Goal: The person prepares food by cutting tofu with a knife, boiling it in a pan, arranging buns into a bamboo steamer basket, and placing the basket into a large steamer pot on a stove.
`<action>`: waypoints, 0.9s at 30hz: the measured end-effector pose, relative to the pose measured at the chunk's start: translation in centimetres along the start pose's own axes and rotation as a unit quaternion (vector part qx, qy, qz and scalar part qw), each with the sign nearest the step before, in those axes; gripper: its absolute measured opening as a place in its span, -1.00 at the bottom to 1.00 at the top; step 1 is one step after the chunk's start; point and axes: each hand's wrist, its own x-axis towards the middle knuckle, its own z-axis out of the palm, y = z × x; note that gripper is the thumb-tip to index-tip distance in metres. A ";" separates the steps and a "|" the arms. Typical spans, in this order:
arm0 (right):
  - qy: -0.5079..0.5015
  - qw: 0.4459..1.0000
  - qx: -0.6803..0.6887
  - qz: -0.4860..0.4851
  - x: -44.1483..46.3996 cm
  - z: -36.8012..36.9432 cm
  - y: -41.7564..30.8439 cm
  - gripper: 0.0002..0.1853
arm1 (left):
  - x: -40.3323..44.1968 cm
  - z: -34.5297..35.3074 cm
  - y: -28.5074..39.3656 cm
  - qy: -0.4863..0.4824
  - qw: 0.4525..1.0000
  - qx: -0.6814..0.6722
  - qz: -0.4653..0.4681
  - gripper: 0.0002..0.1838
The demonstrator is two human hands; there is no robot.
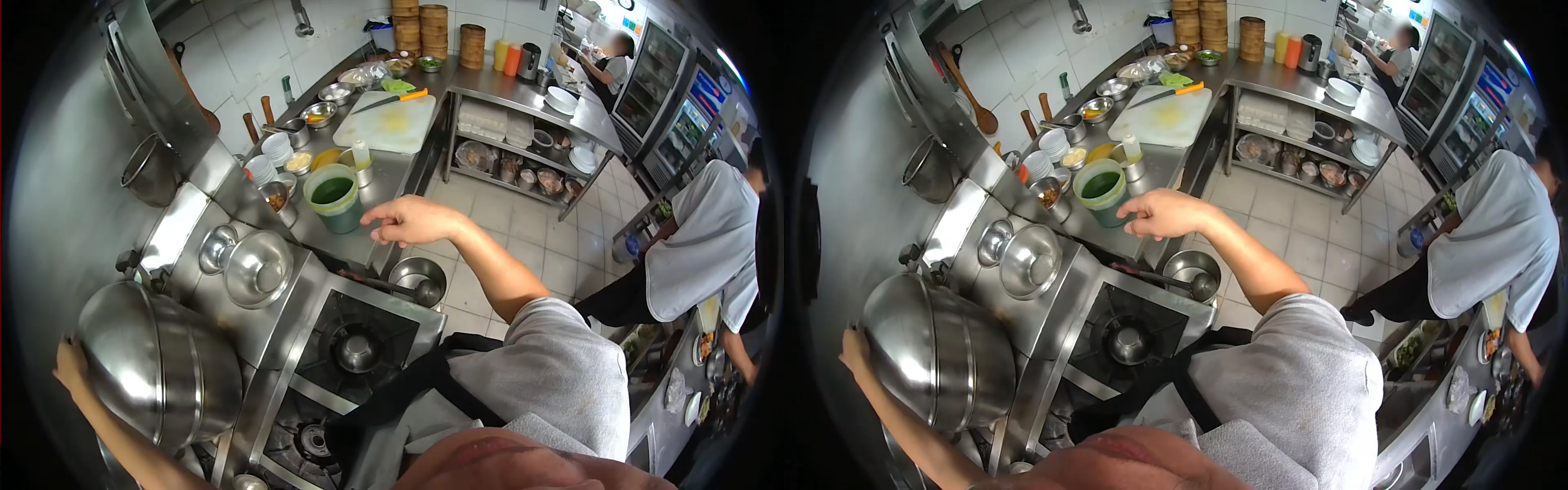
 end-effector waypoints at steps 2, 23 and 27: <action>-0.021 1.000 -0.002 -0.007 0.3 0.4 0.9 -0.50 | -4.5 -4.5 1.8 -0.019 0.998 -0.045 0.026 -0.40; 0.156 0.888 0.314 -0.296 37.4 -7.4 -21.3 -0.45 | -23.0 -7.9 -2.3 0.158 0.915 -0.363 0.073 -0.57; 0.063 0.899 0.370 -0.224 44.6 -4.2 -23.0 -0.49 | -25.1 -7.4 -8.1 0.143 0.927 -0.344 0.043 -0.58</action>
